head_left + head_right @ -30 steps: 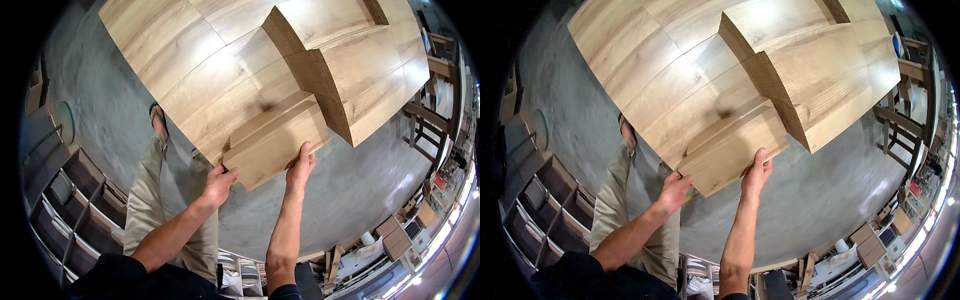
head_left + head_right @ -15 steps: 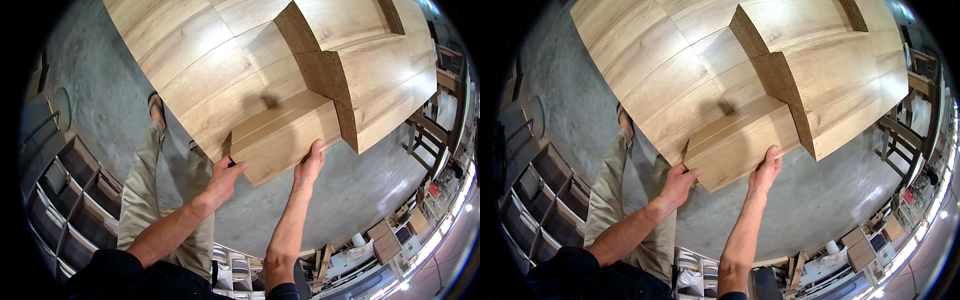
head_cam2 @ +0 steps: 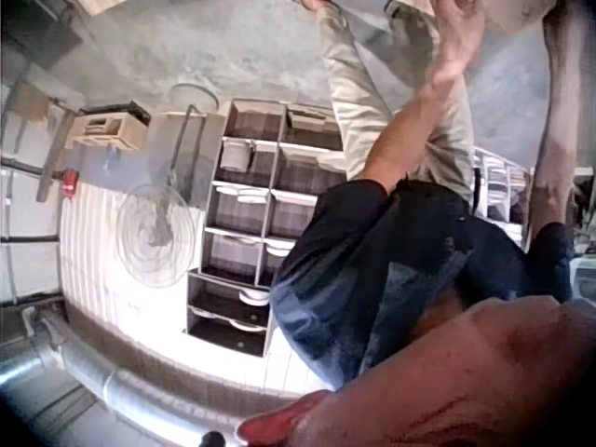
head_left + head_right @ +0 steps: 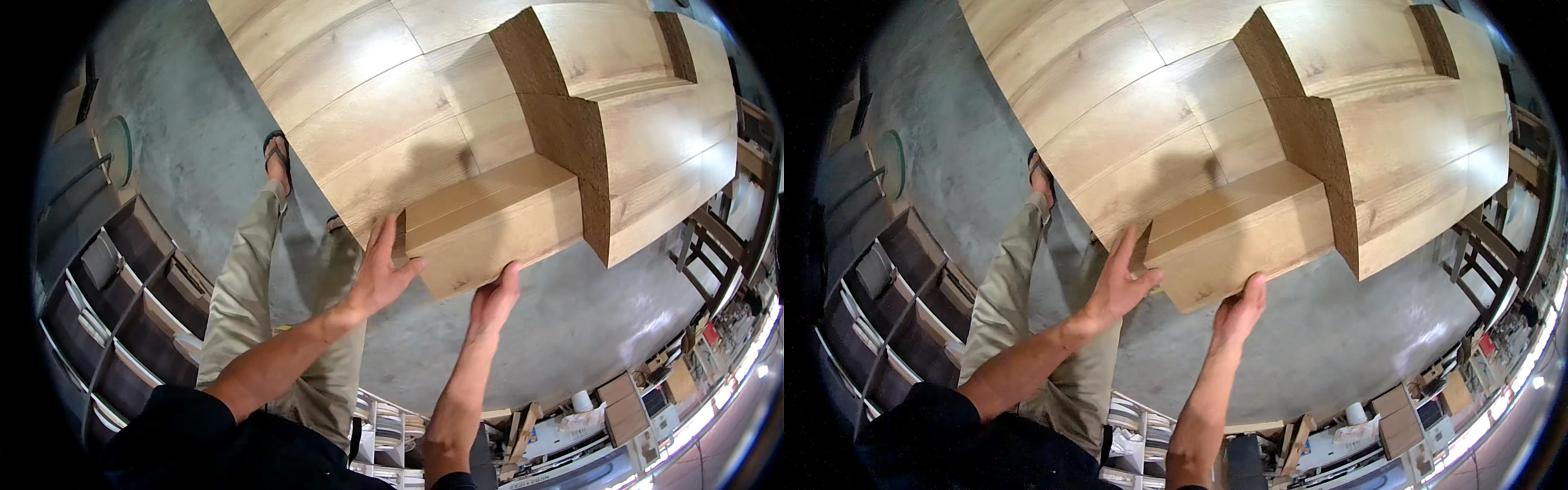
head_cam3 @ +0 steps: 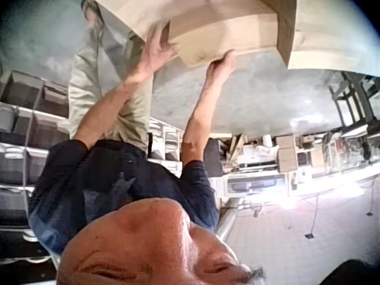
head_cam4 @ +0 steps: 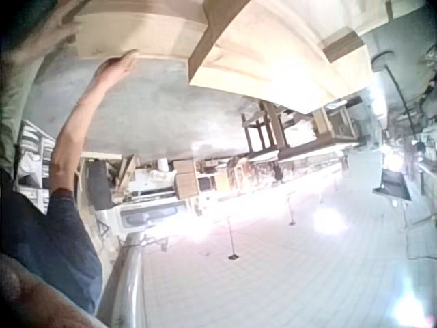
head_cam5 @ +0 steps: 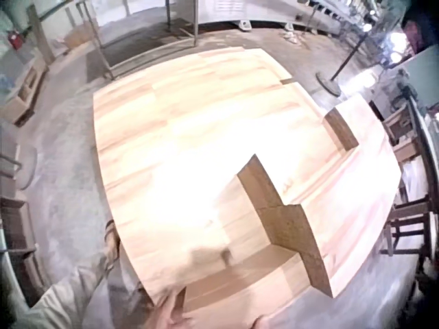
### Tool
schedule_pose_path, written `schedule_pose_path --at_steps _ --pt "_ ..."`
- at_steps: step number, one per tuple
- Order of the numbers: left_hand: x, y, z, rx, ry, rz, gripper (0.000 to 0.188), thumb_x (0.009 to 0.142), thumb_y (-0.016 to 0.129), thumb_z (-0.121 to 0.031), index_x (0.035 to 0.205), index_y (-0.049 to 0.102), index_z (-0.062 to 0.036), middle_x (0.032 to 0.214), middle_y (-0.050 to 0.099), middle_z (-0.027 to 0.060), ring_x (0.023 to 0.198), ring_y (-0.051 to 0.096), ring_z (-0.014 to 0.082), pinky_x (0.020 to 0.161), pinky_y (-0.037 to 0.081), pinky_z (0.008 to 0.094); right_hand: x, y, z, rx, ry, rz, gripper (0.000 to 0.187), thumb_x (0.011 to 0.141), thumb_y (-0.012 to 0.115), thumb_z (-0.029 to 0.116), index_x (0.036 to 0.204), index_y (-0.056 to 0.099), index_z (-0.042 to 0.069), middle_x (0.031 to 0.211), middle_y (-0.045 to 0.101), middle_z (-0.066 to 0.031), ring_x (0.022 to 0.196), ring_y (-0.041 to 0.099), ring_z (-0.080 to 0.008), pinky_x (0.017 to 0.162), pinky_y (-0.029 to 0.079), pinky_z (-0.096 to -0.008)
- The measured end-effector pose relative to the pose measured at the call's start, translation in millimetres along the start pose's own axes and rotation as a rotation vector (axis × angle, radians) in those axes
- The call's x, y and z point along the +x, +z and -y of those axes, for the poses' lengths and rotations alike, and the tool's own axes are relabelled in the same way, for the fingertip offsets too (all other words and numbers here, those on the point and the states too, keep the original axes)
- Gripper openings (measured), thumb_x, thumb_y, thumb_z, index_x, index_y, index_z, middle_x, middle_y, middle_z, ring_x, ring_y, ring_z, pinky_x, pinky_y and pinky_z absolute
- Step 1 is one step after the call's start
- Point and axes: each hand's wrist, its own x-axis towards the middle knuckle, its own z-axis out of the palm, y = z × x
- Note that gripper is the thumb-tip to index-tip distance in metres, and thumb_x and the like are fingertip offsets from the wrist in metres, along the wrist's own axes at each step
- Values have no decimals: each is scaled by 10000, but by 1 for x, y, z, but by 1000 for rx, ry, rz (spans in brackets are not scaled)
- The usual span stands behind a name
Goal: The person picks up wood blocks from a table and places them onto a large stack of wood on the floor, arranging them into specific positions.
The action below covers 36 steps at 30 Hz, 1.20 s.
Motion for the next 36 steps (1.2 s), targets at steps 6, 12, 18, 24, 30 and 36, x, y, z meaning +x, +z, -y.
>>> schedule_pose_path --at_steps 6,12,18,24,30,36 --pt "35 -13 -2 118 144 310 852 701 715 -327 1313 324 119 1362 351 284 1285 328 388 1067 282 399 -50 17 -37 116 206 3 585 947 441 404 1372 309 25 1379 381 -94 1257 365 -226 1045 299 -381" --pt "43 -14 -5 194 126 471 858 702 691 -398 1278 352 140 1339 371 305 1261 360 397 1065 285 402 -50 20 -41 133 194 -60 563 960 395 409 1358 313 19 1372 380 -97 1248 371 -236 1044 308 -383" --pt "49 -17 -12 159 109 519 827 706 685 -384 1259 369 142 1332 376 311 1246 379 401 1062 290 410 -49 19 -42 132 180 -63 567 962 383 412 1363 308 18 1379 374 -98 1254 368 -240 1050 305 -384" --pt "57 7 -13 250 255 426 828 725 658 -379 1276 334 148 1303 404 313 1234 392 400 1042 318 402 -28 18 -19 138 183 -73 591 956 394 426 1377 294 23 1381 379 -100 1258 368 -248 1058 297 -387" --pt "123 51 -73 -40 281 596 789 756 602 -411 1247 356 155 1241 445 320 1165 445 405 979 367 417 51 10 35 154 24 -18 519 970 380 390 1331 361 18 1335 433 -112 1217 420 -257 1027 347 -399" --pt "140 71 -100 97 374 532 694 774 586 -398 1162 434 157 1150 511 311 1071 505 419 921 406 426 65 11 52 150 -11 -98 483 979 360 370 1289 400 1 1283 477 -120 1158 476 -257 981 397 -389"
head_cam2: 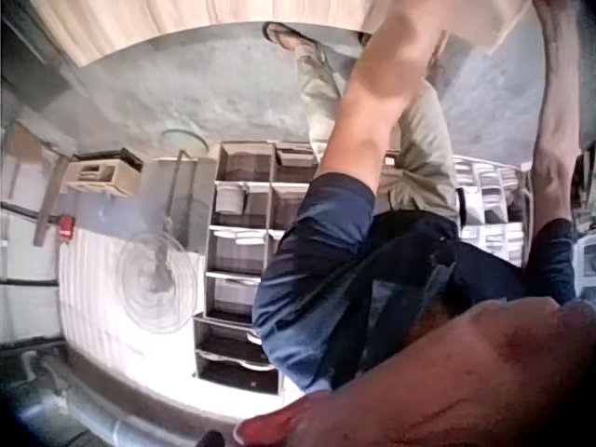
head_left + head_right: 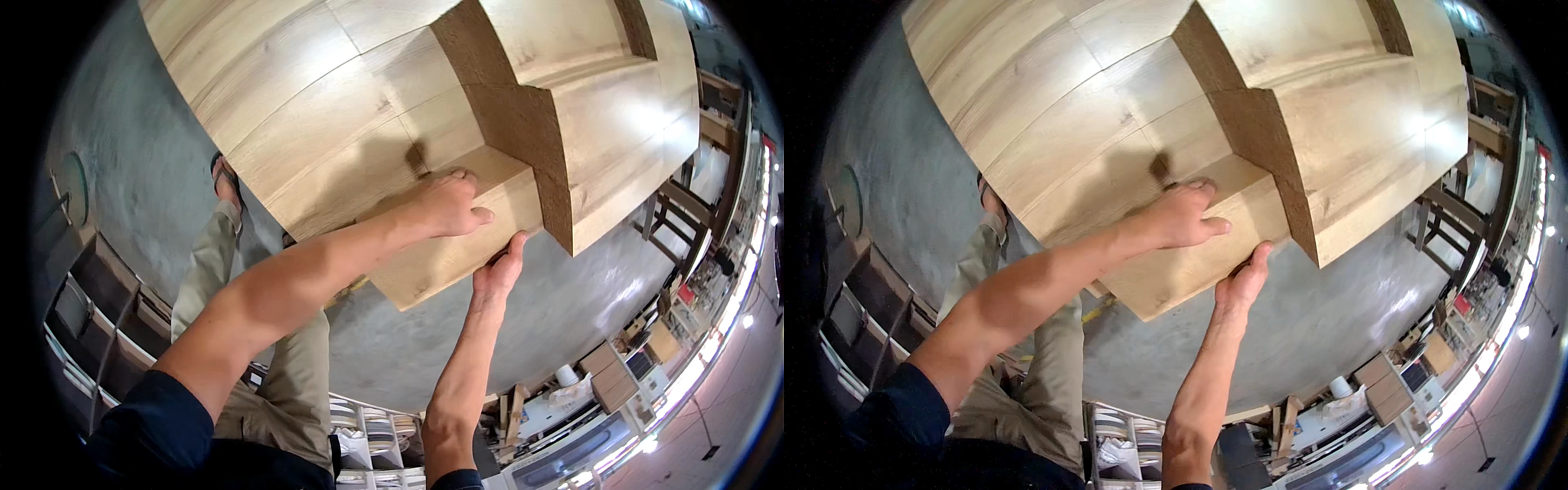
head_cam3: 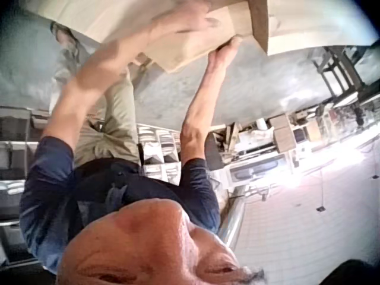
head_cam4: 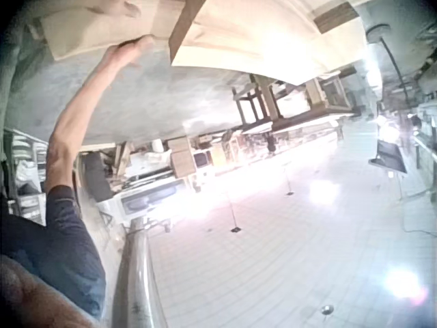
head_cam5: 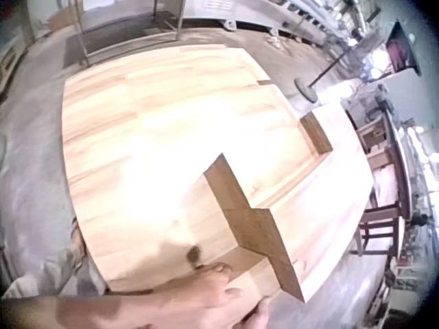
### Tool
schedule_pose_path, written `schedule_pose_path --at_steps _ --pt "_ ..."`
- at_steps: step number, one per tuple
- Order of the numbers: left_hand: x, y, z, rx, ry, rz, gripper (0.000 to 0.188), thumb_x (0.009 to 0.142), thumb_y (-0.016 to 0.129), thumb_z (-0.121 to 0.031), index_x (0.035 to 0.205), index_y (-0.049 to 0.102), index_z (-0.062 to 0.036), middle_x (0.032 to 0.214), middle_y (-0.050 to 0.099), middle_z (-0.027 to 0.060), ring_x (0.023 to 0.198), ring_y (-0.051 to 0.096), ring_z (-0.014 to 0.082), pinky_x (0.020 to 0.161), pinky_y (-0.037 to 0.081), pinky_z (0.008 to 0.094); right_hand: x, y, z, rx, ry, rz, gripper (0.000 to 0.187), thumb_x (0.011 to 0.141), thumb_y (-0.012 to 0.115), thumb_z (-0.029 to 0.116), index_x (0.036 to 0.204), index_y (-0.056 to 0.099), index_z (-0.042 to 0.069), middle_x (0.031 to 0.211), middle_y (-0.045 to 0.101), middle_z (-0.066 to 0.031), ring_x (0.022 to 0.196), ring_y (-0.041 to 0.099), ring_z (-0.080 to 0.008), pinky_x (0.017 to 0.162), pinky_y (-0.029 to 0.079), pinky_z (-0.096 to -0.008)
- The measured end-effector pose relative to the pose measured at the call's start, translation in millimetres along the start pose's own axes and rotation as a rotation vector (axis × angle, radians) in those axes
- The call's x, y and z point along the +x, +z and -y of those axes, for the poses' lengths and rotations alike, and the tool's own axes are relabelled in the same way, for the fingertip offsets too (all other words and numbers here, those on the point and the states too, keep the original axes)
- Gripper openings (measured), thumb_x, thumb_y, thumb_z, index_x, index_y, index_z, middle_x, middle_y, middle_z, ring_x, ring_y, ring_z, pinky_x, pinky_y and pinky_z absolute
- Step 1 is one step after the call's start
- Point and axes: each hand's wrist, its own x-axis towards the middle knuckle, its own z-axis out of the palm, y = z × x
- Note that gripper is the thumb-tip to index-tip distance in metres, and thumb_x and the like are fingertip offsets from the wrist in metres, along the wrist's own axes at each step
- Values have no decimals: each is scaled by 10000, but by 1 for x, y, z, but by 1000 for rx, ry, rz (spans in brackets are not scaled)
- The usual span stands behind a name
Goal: The person picks up wood blocks from a table and places them onto a large stack of wood on the floor, arranging them into specific positions.
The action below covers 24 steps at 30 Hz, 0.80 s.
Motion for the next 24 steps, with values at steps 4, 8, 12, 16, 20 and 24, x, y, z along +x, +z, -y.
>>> schedule_pose_path --at_steps 4,8,12,16,20,24 --pt "2 -7 -4 -48 -94 48 636 777 588 -395 1133 479 120 1159 524 287 1086 508 391 917 410 412 3 -3 -2 0 1 33 488 980 355 375 1288 402 -1 1286 479 -126 1156 480 -261 978 400 -391" --pt "1 -11 -15 3 -146 78 602 775 607 -369 1141 503 98 1164 539 269 1086 524 376 905 421 383 6 -3 -4 5 -4 -5 496 981 356 368 1266 413 -33 1262 498 -140 1129 503 -257 960 416 -391" --pt "3 -15 -25 -85 -228 199 628 785 616 -362 1185 488 105 1158 557 248 1072 546 348 904 426 359 8 -9 -7 80 -16 38 494 975 383 343 1219 437 -83 1185 537 -170 1050 554 -266 905 457 -383" --pt "5 -7 -22 -5 -210 139 578 835 596 -320 1213 476 99 1143 581 202 1041 565 251 897 430 331 12 -14 -9 74 -45 -14 459 966 415 326 1159 496 -82 1111 577 -157 956 570 -204 834 464 -327" --pt "5 -6 -16 -299 -261 185 568 862 582 -286 1262 437 90 1146 581 175 1042 552 199 912 418 307 13 -8 -16 87 -99 -20 463 958 431 328 1138 510 -91 1087 586 -159 956 558 -191 841 439 -307" --pt "3 2 -11 267 -24 -69 703 835 576 -366 1285 367 132 1218 516 275 1083 542 312 941 402 342 14 -15 -29 27 -197 -13 493 954 439 357 1219 484 -57 1117 585 -138 995 549 -200 888 420 -316"
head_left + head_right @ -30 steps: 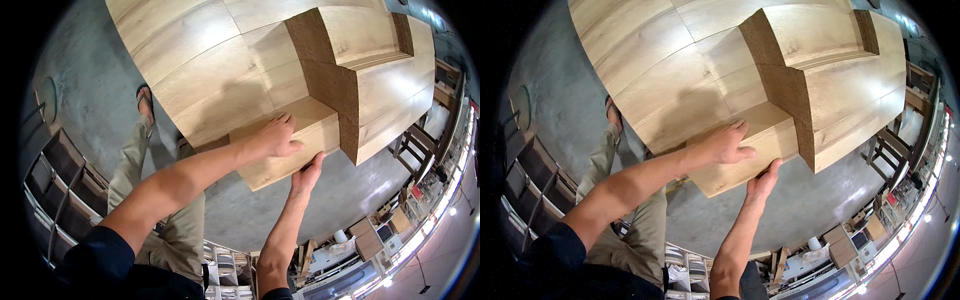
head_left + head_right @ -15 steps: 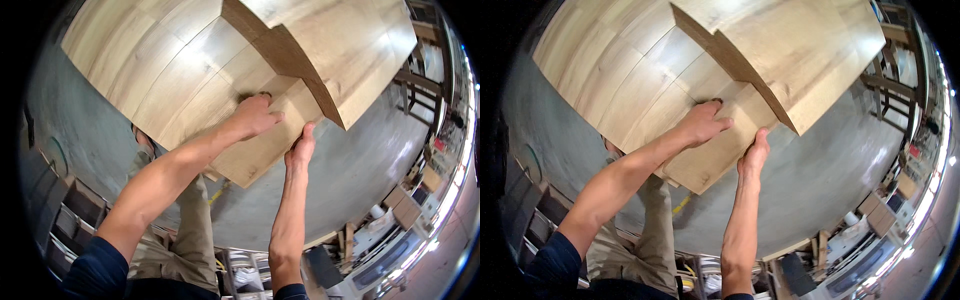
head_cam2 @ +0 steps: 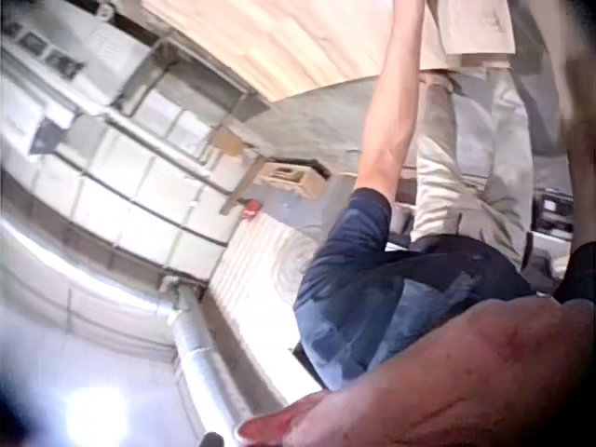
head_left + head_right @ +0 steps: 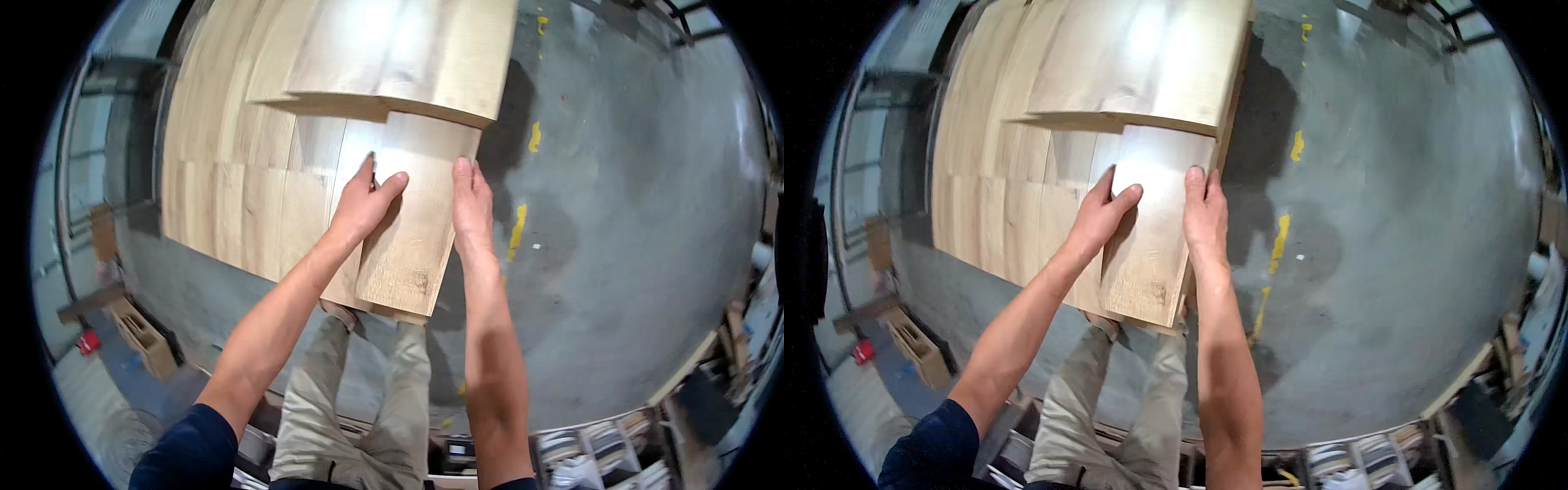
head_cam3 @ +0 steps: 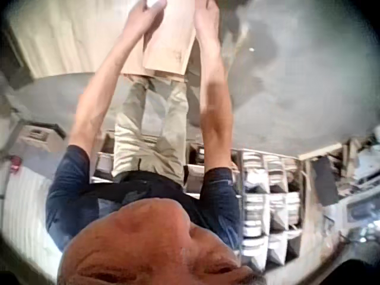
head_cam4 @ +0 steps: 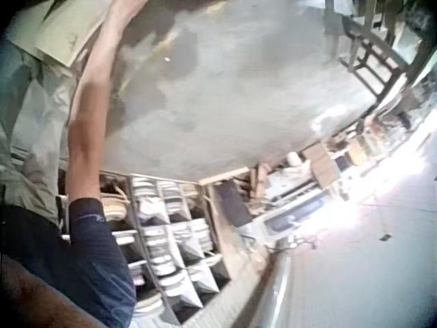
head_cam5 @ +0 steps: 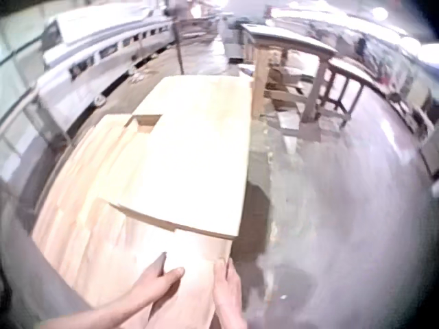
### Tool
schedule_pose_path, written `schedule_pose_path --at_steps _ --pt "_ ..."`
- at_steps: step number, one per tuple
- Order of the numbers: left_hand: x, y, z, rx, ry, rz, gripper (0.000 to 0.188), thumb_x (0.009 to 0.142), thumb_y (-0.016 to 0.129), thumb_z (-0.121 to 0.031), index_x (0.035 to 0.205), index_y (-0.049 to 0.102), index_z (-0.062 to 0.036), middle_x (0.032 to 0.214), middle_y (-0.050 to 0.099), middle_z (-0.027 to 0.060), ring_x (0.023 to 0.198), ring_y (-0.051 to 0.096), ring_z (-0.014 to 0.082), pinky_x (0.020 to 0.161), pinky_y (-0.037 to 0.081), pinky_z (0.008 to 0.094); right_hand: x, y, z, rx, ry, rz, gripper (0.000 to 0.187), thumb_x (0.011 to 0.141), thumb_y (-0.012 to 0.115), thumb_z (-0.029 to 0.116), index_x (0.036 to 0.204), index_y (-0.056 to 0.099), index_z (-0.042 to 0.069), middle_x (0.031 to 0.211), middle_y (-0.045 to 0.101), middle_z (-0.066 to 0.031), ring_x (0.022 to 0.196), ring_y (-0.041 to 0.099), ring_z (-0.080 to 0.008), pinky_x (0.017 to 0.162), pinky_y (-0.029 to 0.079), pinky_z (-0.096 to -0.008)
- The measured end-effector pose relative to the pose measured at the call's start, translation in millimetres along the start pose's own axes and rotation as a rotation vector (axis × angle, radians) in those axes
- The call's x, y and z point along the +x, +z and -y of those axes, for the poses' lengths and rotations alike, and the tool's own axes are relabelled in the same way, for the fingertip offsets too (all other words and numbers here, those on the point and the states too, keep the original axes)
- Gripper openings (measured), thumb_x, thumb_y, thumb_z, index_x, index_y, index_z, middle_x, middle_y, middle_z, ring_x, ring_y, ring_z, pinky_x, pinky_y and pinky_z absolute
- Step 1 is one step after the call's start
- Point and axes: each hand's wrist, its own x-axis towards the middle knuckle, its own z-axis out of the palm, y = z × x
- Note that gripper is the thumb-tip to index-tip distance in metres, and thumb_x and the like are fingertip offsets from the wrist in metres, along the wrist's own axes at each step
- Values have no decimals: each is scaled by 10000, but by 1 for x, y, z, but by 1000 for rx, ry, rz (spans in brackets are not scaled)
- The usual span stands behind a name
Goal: The person picks up wood blocks from a table and places them onto a large stack of wood on the floor, arranging them into specific positions.
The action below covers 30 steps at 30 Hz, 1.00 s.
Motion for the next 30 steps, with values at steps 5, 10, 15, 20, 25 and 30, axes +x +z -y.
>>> schedule_pose_path --at_steps 5,10,15,20,25,30 --pt "-24 20 -36 679 500 -170 689 852 578 -254 1336 262 120 1386 225 346 1287 226 489 1067 224 498 -46 -18 -15 -185 -52 -39 637 915 492 356 1333 326 -94 1289 470 -245 1213 447 -286 999 339 -329" --pt "-36 39 -41 853 608 -51 691 879 537 -310 1360 244 92 1415 193 321 1312 186 475 1077 160 526 -124 -27 -79 3 -157 -27 726 861 585 319 1366 258 -88 1397 302 -290 1311 302 -381 1073 256 -403" --pt "-33 47 -40 1010 604 -92 621 914 404 -280 1366 220 104 1421 176 321 1326 164 454 1091 133 497 -169 -24 -104 265 53 -112 694 880 556 288 1382 238 -70 1430 248 -275 1345 238 -367 1087 225 -406" --pt "-31 43 -36 962 617 -76 647 884 428 -244 1377 191 101 1429 153 319 1326 146 465 1090 111 513 -169 -21 -111 226 17 -100 669 924 468 343 1389 223 -71 1457 212 -246 1368 191 -324 1105 167 -384" --pt "-30 43 -34 953 621 -76 638 880 428 -236 1369 205 108 1422 165 325 1319 157 472 1085 120 516 -163 -9 -109 323 131 -252 622 948 420 348 1386 248 -59 1445 253 -232 1347 247 -321 1099 191 -385" --pt "-30 44 -35 932 636 -81 641 878 442 -242 1365 216 108 1408 184 332 1306 175 478 1078 135 522 -170 13 -112 1217 370 -469 487 988 352 310 1355 348 -10 1364 406 -101 1225 412 -198 1022 319 -318"
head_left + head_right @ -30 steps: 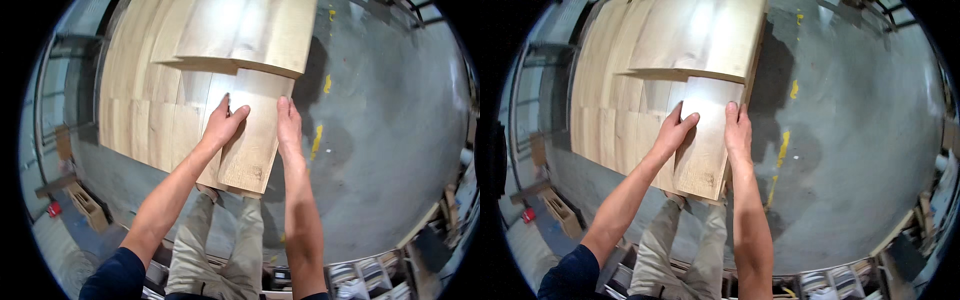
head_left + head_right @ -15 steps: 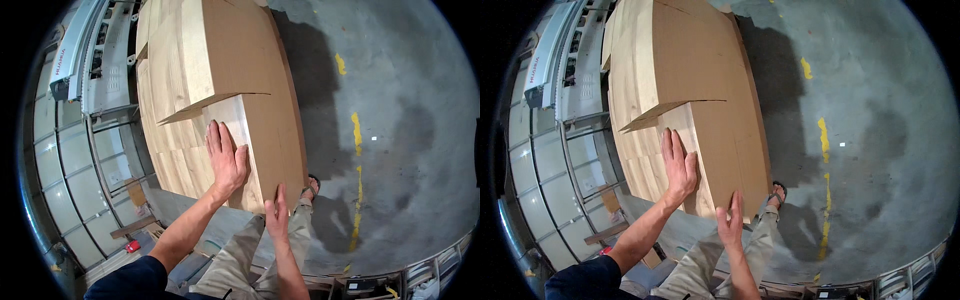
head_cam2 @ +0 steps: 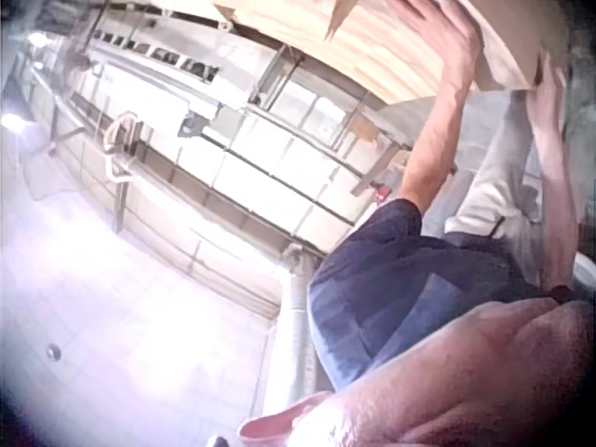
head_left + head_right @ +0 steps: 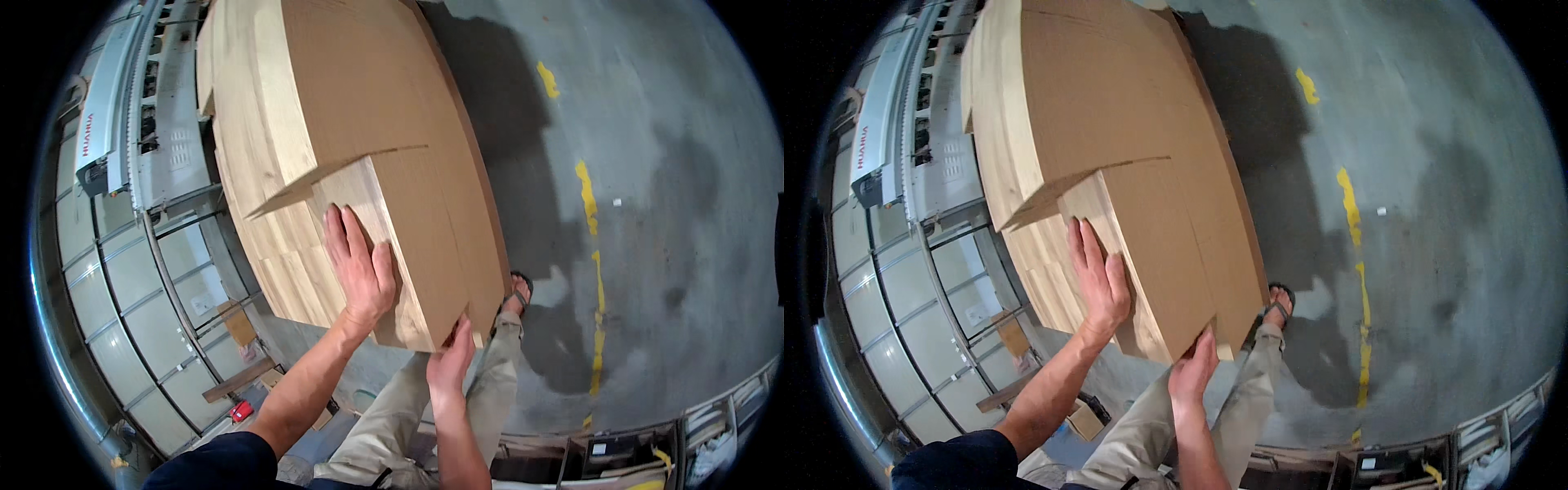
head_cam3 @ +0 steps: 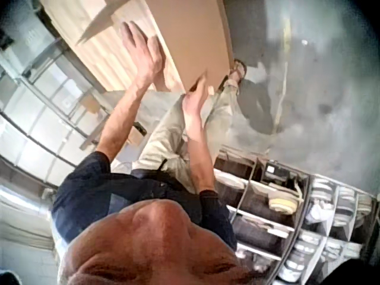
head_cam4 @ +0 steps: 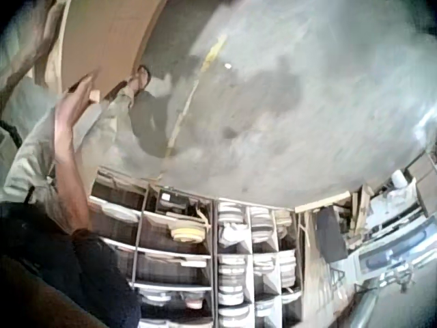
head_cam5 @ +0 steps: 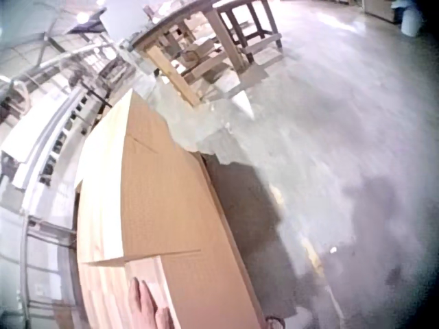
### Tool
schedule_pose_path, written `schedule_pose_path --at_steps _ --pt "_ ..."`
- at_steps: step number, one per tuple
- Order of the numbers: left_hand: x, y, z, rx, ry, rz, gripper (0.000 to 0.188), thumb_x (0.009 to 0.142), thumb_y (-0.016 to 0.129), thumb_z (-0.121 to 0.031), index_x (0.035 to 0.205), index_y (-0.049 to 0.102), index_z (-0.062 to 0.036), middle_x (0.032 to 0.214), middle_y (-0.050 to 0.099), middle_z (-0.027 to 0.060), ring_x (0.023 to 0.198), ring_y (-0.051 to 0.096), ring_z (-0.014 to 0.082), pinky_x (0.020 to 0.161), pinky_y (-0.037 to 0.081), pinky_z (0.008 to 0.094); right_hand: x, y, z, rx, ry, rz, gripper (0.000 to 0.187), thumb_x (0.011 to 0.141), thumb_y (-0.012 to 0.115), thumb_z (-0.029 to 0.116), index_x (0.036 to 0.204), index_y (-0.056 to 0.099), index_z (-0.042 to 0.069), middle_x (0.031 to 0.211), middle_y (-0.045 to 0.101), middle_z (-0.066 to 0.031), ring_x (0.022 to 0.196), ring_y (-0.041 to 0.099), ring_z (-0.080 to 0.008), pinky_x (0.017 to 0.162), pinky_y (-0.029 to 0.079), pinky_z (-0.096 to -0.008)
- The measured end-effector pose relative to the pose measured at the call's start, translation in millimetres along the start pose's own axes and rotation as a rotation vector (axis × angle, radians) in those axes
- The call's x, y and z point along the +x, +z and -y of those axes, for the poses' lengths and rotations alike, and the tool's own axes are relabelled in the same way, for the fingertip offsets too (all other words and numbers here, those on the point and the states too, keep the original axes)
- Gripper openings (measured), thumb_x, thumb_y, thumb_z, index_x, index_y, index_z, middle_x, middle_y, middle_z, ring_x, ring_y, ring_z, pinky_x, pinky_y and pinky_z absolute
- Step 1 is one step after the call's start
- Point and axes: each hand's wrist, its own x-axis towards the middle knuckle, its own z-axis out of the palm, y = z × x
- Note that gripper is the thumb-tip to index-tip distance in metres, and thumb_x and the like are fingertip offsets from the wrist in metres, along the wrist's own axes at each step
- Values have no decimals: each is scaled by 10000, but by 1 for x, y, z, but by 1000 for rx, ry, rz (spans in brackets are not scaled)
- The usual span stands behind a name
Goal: The person picks up wood blocks from a table and places them onto a large stack of wood on the floor, arranging them into specific positions.
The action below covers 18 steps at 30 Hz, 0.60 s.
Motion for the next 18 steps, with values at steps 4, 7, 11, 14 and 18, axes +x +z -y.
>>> schedule_pose_path --at_steps 4,7,11,14,18 --pt "2 -5 -6 23 -11 36 592 927 372 -254 1377 209 95 1434 159 309 1335 154 445 1093 138 484 14 2 -2 160 97 -94 446 976 376 358 1243 487 18 1199 542 -53 1089 516 -184 930 405 -329" --pt "1 -10 -5 27 -37 31 612 917 432 -248 1379 210 88 1436 164 300 1346 157 414 1101 143 452 26 -2 -5 192 164 -197 414 968 397 355 1186 529 30 1140 572 -45 1041 541 -190 899 429 -344" --pt "4 -16 24 -368 -278 -110 667 891 547 -226 1386 214 73 1444 225 237 1349 224 309 1109 160 356 35 0 -5 254 171 -309 460 948 423 402 1194 519 26 1156 569 -73 1072 532 -212 926 420 -358" --pt "7 -7 71 -1295 -911 196 609 928 479 -427 1333 352 10 1329 440 123 1235 411 219 1033 339 342 34 -7 -5 205 137 -300 485 943 403 428 1163 540 18 1137 586 -86 1063 546 -232 934 422 -368" --pt "6 7 94 -1458 -1007 188 625 910 429 -527 1311 394 -50 1274 497 113 1148 503 248 956 431 394 29 -8 3 142 181 -230 536 947 369 465 1229 488 26 1226 521 -89 1111 509 -241 939 415 -392"
